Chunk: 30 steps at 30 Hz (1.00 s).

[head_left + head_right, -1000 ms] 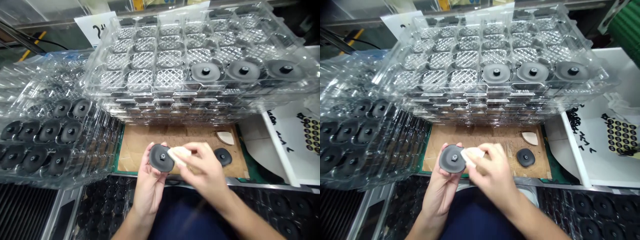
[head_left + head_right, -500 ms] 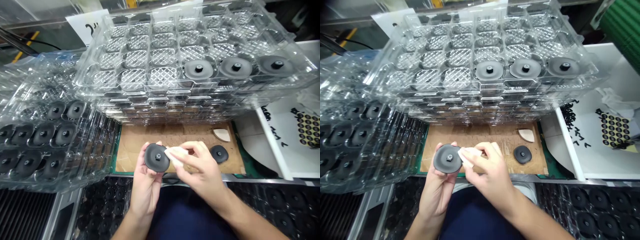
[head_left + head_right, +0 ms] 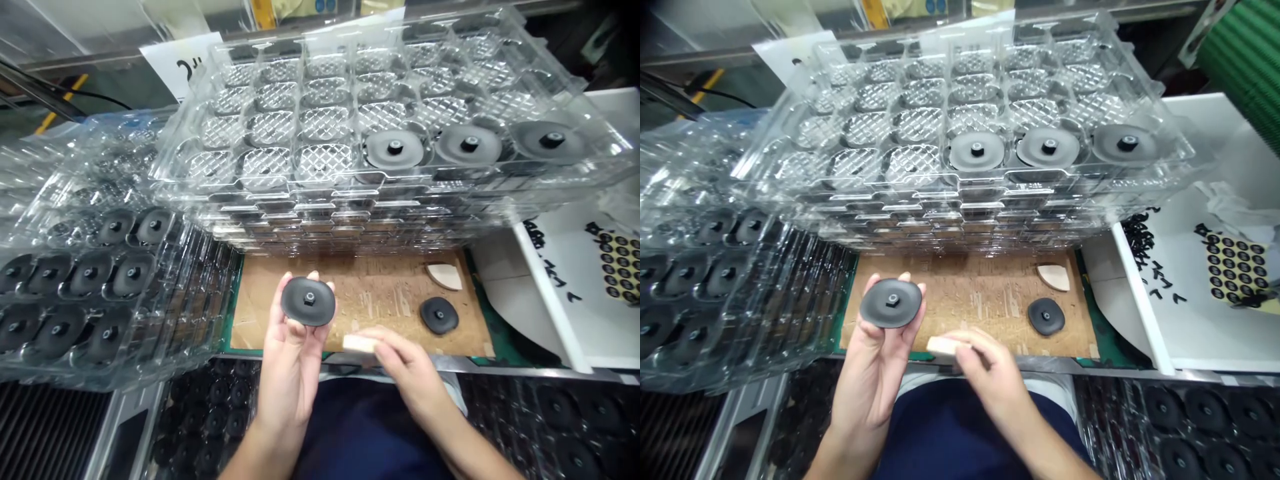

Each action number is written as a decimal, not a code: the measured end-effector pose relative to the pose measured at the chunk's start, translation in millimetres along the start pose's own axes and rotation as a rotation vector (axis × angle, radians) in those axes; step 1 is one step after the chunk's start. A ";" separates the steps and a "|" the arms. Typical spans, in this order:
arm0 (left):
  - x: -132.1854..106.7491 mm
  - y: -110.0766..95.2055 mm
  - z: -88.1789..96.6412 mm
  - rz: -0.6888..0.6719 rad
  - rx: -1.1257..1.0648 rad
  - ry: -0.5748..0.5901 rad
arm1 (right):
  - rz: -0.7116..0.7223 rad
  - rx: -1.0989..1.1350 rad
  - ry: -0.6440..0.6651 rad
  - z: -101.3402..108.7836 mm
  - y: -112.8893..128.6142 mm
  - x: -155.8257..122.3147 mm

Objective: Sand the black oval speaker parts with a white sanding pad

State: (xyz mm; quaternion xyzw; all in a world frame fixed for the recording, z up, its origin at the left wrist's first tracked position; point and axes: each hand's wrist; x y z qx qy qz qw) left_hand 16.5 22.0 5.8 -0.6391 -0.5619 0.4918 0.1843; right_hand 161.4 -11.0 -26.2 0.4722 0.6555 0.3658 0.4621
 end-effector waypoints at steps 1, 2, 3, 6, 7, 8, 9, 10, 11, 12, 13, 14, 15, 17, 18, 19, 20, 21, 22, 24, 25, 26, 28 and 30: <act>1.4 2.5 1.8 0.030 0.001 -0.006 | -0.072 0.047 -0.028 4.2 -6.8 -0.8; 2.4 4.8 3.7 0.052 -0.002 -0.008 | -0.115 0.070 -0.048 8.2 -12.9 -1.8; 3.0 6.7 5.3 0.067 -0.006 -0.005 | -0.140 0.083 -0.063 11.6 -17.8 -2.9; 2.7 10.0 7.3 0.073 -0.015 0.023 | -0.224 0.117 -0.101 17.8 -23.6 -5.3; 2.3 10.6 7.1 0.071 -0.013 0.033 | -0.241 0.121 -0.103 18.5 -22.1 -4.9; 1.7 11.0 6.4 0.069 -0.010 0.042 | -0.252 0.124 -0.102 18.5 -18.6 -3.6; 1.1 11.4 5.5 0.068 -0.007 0.049 | -0.252 0.122 -0.095 17.7 -13.3 -1.4; 0.5 11.8 4.5 0.068 -0.002 0.054 | -0.231 0.111 -0.082 16.1 -6.2 1.6; -0.3 12.3 3.4 0.066 0.004 0.060 | -0.184 0.083 -0.068 13.7 2.2 5.1; -1.2 12.9 2.5 0.064 0.012 0.067 | -0.110 0.033 -0.055 10.4 11.7 8.7; -2.2 13.5 1.7 0.057 0.019 0.072 | -0.016 -0.046 -0.052 6.3 21.4 11.9; -3.4 14.2 1.3 0.045 0.026 0.070 | 0.099 -0.150 -0.058 1.7 30.9 14.5; -4.7 14.8 1.2 0.035 0.035 0.061 | 0.216 -0.263 -0.059 -3.1 39.5 16.2; -7.7 15.9 2.2 0.029 0.051 0.030 | 0.368 -0.439 0.020 -12.0 52.1 17.1; -9.2 16.4 3.1 0.023 0.054 0.015 | 0.398 -0.491 0.082 -15.3 55.9 16.7; -10.6 16.9 4.0 0.015 0.056 0.003 | 0.411 -0.526 0.124 -17.8 58.1 16.0; -11.9 17.5 4.9 0.008 0.056 -0.005 | 0.416 -0.553 0.138 -19.2 59.1 15.5; -13.0 18.0 5.6 0.004 0.053 -0.009 | 0.423 -0.580 0.120 -20.0 59.4 15.2; -13.8 18.6 6.0 0.006 0.050 -0.009 | 0.441 -0.598 0.090 -20.1 59.3 15.3; -14.7 19.4 6.2 0.037 0.045 0.006 | 0.449 -0.583 0.104 -19.5 59.1 16.1; -14.8 19.6 6.1 0.053 0.038 0.017 | 0.421 -0.556 0.152 -19.1 59.3 16.8; -14.6 19.6 5.9 0.056 0.029 0.024 | 0.386 -0.535 0.184 -18.6 59.5 17.4; -13.7 19.0 5.5 0.035 0.016 0.016 | 0.371 -0.556 0.147 -18.2 59.5 18.3; -12.5 18.0 5.4 0.034 0.010 0.009 | 0.441 -0.612 0.092 -18.3 59.1 18.0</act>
Point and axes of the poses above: each hand's wrist, its own x-axis towards the middle knuckle, its own z-axis out of the back of the hand, y = z × x, and after that the axes turned 12 degrees about x, right-handed
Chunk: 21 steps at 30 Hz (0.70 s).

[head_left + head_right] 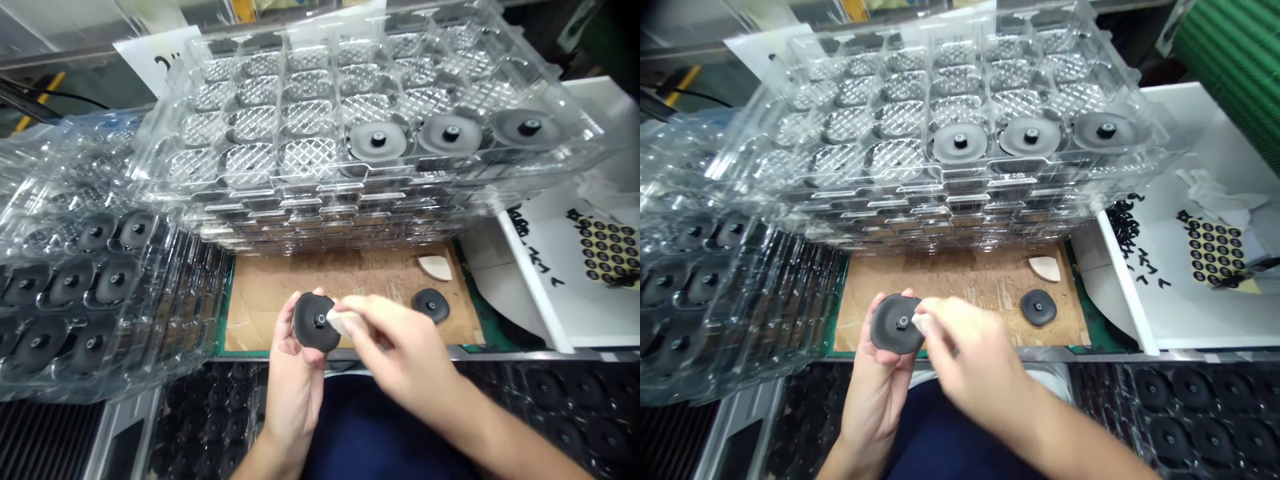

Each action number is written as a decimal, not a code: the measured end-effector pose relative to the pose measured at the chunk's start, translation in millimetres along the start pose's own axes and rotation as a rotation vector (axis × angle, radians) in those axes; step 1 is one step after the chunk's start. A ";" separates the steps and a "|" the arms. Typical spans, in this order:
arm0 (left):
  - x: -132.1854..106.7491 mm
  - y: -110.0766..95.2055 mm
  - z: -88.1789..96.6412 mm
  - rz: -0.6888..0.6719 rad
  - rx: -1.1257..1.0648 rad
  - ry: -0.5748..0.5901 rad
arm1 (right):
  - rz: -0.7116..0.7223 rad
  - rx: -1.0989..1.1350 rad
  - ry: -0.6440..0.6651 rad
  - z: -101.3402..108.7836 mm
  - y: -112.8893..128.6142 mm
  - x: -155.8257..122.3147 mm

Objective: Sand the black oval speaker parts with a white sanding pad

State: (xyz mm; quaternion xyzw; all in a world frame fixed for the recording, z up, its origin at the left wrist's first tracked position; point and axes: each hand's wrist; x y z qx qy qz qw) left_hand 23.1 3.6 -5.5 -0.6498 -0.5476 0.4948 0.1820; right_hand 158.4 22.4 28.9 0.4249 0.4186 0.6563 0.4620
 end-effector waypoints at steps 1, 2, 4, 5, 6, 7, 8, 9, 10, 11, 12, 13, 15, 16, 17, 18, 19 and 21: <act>0.5 -0.5 0.2 0.011 -0.001 0.005 | 0.032 -0.001 0.005 -0.3 0.2 -0.5; 1.0 -1.0 0.5 0.022 -0.003 0.011 | 0.043 0.022 0.034 -0.5 0.6 -0.9; 1.6 -1.6 1.3 0.017 -0.013 0.008 | -0.002 0.070 0.080 -0.9 1.9 -1.4; 1.7 -1.7 1.6 0.005 -0.019 -0.002 | -0.038 0.068 0.068 -1.1 2.9 -1.3; 1.9 -1.8 1.9 -0.001 -0.022 -0.012 | -0.059 0.050 0.042 -1.3 3.9 -0.8; 1.9 -1.7 2.1 0.002 -0.021 -0.016 | -0.060 0.036 0.025 -1.5 4.4 0.0; 2.0 -1.6 2.2 0.014 -0.018 -0.013 | -0.048 0.044 0.027 -1.6 4.0 1.1; 2.2 -1.3 2.4 0.027 -0.017 -0.005 | -0.044 0.070 0.047 -1.8 2.0 2.4; 2.6 -1.0 2.6 0.033 -0.018 -0.002 | -0.068 0.093 0.062 -1.9 -2.4 3.7; 3.2 -0.5 3.0 0.035 -0.021 -0.005 | -0.118 0.099 0.053 -2.2 -9.4 4.7; 4.1 0.1 3.4 0.037 -0.026 -0.014 | -0.187 0.084 0.019 -2.8 -18.9 4.8; 5.1 0.7 4.1 0.040 -0.036 -0.027 | -0.258 0.049 -0.029 -4.0 -30.4 3.6; 7.7 1.6 5.6 0.053 -0.055 -0.050 | -0.351 -0.024 -0.102 -9.1 -56.0 -4.5; 9.0 1.8 6.4 0.059 -0.062 -0.056 | -0.368 -0.038 -0.104 -13.2 -68.2 -11.5; 10.3 1.9 7.1 0.059 -0.069 -0.057 | -0.374 -0.036 -0.083 -18.0 -78.9 -20.0; 11.4 1.9 7.7 0.056 -0.072 -0.056 | -0.378 -0.030 -0.055 -23.0 -87.7 -29.1; 12.3 1.7 8.2 0.060 -0.071 -0.056 | -0.381 -0.019 -0.026 -27.5 -94.2 -37.7; 13.5 1.2 8.5 0.088 -0.070 -0.050 | -0.382 0.006 0.021 -32.1 -99.6 -49.2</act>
Point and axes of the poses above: each hand's wrist, its own x-axis towards the middle knuckle, its own z-axis out of the back of the hand, y = z × x, and after that the axes turned 12 degrees about x, right-handed
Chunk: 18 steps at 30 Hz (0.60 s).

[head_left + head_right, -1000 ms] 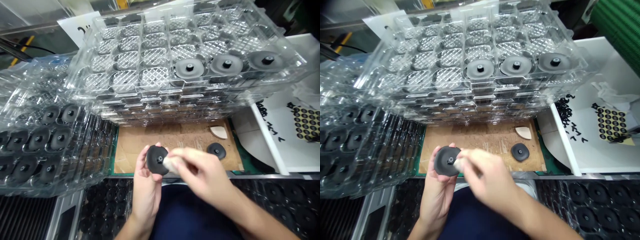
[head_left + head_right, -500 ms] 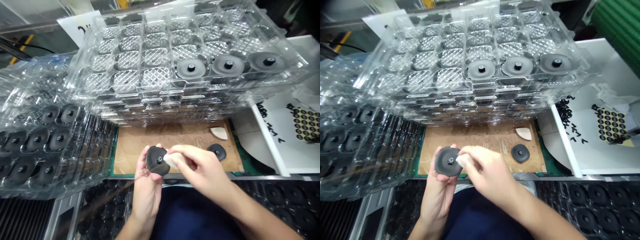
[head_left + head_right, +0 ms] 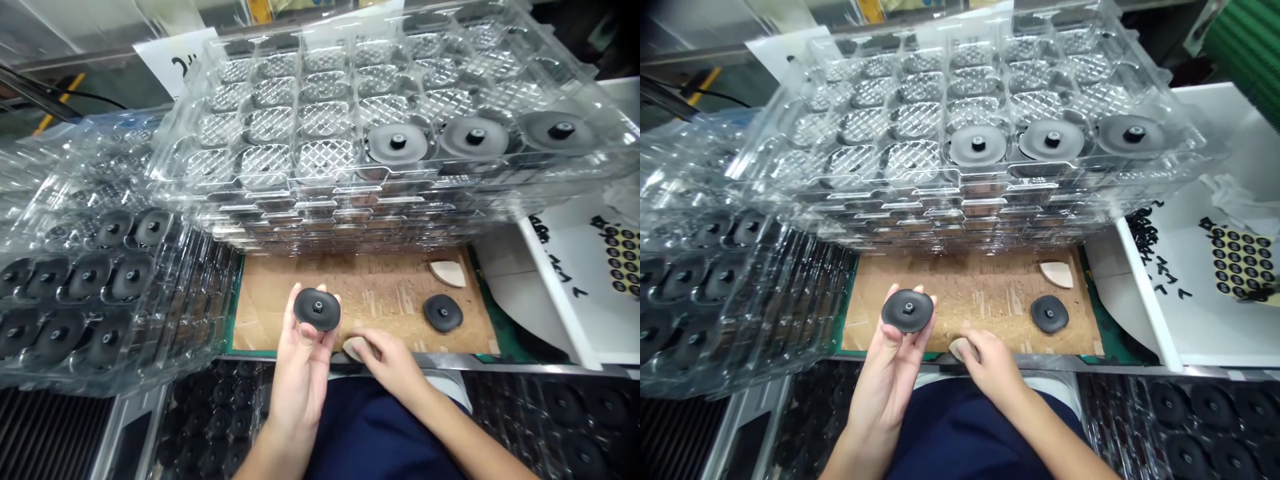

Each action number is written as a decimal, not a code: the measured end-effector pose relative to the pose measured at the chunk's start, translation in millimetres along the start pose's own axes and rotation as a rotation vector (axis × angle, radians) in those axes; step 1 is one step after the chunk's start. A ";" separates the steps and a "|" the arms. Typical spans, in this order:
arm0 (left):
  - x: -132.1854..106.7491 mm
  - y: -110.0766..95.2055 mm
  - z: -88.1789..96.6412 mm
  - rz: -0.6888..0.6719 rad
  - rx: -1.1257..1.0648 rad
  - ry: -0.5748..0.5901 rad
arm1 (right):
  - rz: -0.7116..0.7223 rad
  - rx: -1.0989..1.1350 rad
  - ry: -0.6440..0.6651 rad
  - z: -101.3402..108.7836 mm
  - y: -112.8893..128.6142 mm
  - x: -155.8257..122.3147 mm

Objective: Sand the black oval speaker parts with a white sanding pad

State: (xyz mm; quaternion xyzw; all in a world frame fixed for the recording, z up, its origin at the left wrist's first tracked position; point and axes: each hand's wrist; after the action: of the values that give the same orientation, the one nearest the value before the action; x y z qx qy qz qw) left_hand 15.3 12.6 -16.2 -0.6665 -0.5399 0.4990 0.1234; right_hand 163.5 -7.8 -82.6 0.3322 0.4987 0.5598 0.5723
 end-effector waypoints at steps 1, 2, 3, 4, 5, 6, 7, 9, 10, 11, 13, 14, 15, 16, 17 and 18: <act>0.1 -0.4 -0.3 0.016 0.003 0.004 | -0.002 0.010 0.012 0.8 1.0 -1.8; -0.1 -0.7 -0.9 0.027 0.008 0.008 | -0.005 0.021 0.010 3.7 6.0 -1.6; -0.6 -1.1 -1.8 0.033 0.015 0.014 | -0.009 0.031 -0.004 8.3 15.0 0.3; -1.4 -1.3 -3.0 0.032 0.024 0.025 | -0.002 0.048 -0.030 14.0 27.4 3.5; -2.5 -1.5 -4.2 0.029 0.033 0.042 | 0.026 0.072 -0.062 19.7 42.6 7.3; -3.8 -1.6 -5.3 0.027 0.044 0.068 | 0.074 0.095 -0.090 24.8 59.2 11.2; -5.2 -1.7 -5.9 0.038 0.061 0.098 | 0.158 0.126 -0.114 28.6 76.0 14.8; -8.2 -2.2 -5.4 0.106 0.113 0.151 | 0.344 0.147 -0.091 32.0 105.2 20.3; -9.4 -2.6 -4.3 0.147 0.136 0.158 | 0.400 0.146 -0.026 32.0 115.8 22.1; -10.3 -3.3 -2.7 0.181 0.153 0.148 | 0.413 0.133 0.072 31.5 123.3 23.7; -11.3 -4.8 -0.1 0.200 0.154 0.095 | 0.361 0.089 0.267 29.2 129.7 25.7; -11.5 -5.6 0.3 0.194 0.148 0.078 | 0.330 0.067 0.305 27.7 129.7 26.1; -11.8 -6.4 0.0 0.189 0.149 0.075 | 0.325 0.050 0.284 25.9 128.6 25.7; -12.2 -7.1 -0.8 0.195 0.157 0.087 | 0.358 0.042 0.209 24.1 127.0 24.4; -12.7 -7.7 -1.9 0.207 0.167 0.110 | 0.405 0.048 0.120 22.7 125.3 22.1; -13.4 -8.4 -3.1 0.220 0.173 0.134 | 0.451 0.067 0.060 22.1 124.1 19.0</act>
State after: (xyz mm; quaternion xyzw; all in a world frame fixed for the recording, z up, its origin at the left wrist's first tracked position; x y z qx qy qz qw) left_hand 13.9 5.7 -1.7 -0.7402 -0.4094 0.5087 0.1607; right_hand 143.6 33.6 36.3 0.4372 0.4470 0.6662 0.4064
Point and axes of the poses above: each hand's wrist, its own x-axis towards the middle knuckle, its own z-axis out of the back of the hand, y = z × x, and after that the axes turned 12 degrees about x, right-handed
